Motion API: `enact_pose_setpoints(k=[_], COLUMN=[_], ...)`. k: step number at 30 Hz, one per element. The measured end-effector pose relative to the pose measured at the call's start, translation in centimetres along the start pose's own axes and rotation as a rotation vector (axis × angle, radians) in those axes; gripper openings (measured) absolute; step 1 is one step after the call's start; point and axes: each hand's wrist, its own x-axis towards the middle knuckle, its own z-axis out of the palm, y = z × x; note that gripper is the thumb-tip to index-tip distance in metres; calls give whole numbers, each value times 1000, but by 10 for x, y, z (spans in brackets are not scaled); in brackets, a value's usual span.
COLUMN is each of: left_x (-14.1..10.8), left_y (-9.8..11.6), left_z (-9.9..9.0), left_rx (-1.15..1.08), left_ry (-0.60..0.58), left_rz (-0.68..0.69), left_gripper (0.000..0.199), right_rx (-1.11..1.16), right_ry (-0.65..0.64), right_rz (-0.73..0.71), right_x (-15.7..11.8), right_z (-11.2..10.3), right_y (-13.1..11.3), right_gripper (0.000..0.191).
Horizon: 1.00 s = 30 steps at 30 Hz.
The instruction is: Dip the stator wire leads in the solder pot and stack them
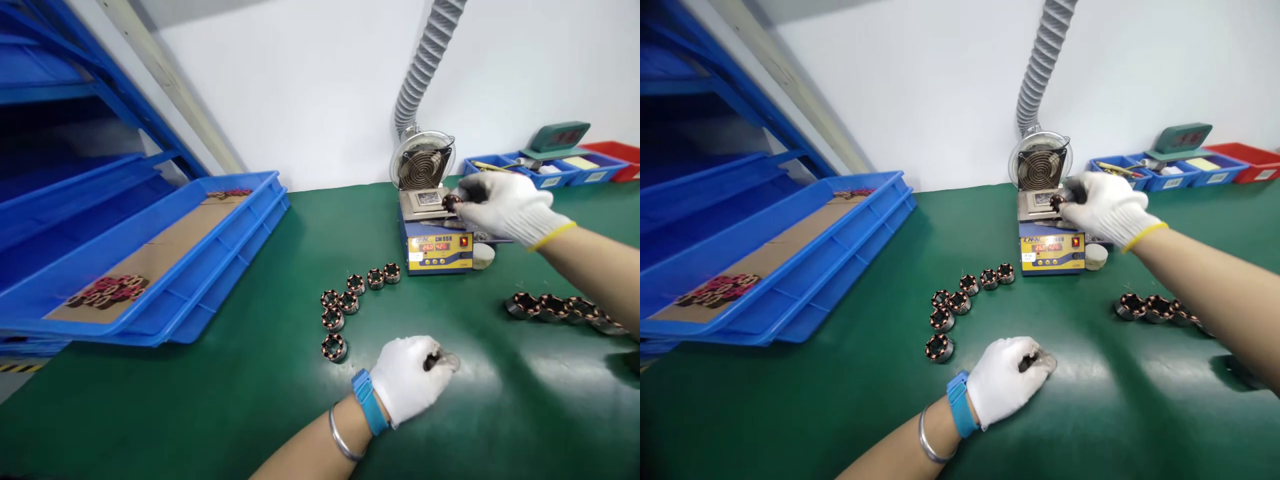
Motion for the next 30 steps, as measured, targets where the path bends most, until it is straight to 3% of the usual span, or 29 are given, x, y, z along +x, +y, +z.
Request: enact_pose_setpoints(k=[4, 9, 18, 24, 30], left_x=[0, 0, -2, -2, -3], left_y=[-2, 2, 0, 2, 2], left_z=[-4, -8, -6, -7, -4], left_rx=[32, 127, 122, 91, -83], left_ry=[-54, -90, -77, -54, 1], left_rz=[3, 16, 30, 32, -55], left_gripper=[30, 34, 38, 35, 34], right_rx=[-286, -435, -490, -466, -374], right_ry=[-65, -135, -168, -130, -68], right_rz=[-55, -162, -215, -208, -87], right_x=[62, 88, 86, 84, 72], right_z=[-10, -2, 14, -1, -22], right_y=[-26, -51, -57, -56, -57], right_gripper=[59, 50, 57, 70, 82])
